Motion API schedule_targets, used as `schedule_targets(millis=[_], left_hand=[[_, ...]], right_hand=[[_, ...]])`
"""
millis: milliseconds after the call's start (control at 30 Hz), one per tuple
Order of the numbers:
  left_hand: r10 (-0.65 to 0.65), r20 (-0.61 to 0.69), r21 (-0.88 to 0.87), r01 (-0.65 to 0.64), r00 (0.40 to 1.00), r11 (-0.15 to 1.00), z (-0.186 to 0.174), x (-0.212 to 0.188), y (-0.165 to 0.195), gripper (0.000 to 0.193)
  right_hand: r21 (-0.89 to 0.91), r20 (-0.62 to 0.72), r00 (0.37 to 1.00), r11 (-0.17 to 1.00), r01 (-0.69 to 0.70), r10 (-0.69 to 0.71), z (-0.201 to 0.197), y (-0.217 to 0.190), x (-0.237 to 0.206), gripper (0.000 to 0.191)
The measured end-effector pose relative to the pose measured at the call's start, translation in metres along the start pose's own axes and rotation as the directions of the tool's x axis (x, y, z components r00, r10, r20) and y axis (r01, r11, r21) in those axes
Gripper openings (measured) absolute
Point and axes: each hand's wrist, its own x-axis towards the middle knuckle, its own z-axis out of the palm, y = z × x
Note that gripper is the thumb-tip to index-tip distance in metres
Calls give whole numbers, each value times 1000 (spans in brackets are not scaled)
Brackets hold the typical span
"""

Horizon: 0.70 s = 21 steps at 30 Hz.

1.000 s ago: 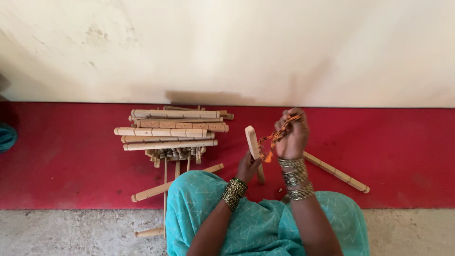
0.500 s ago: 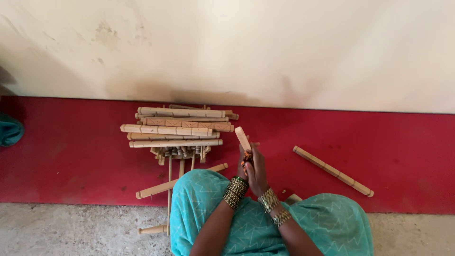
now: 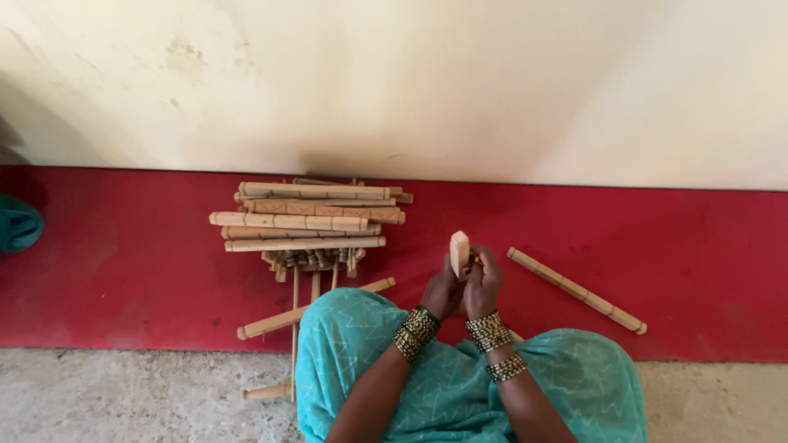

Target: The person sits on a red mat and repeatedly picks up wooden sticks from a pile, rubs them together, and places them onto a wooden rack. The person continues this process, building a stack of sticks on the rack.

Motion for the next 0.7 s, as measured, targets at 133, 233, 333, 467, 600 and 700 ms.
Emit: schedule_targets(millis=[133,233,333,467,600,700], left_hand=[[66,44,3,-66,997,998,-5,2,8,65],[112,87,12,-114,990,993,-9,-1,10,66],[175,88,77,-182,981,980,-10,-3,7,58],[7,222,198,-52,975,979,-5,0,-1,63],[80,241,208,-132,967,969,0,1,-11,55],[-146,343,274,50,928,960,4,1,-17,63]], right_hand=[[83,54,880,881,466,-471,-2,-46,15,30],[281,143,896,885,371,-420,7,-72,23,37],[-106,119,927,924,368,-356,15,-76,27,22],[-58,-24,902,901,430,-432,19,-48,31,23],[-209,-87,955,942,262,-285,18,-7,26,35],[-347,-44,968,913,217,-247,12,19,8,37]])
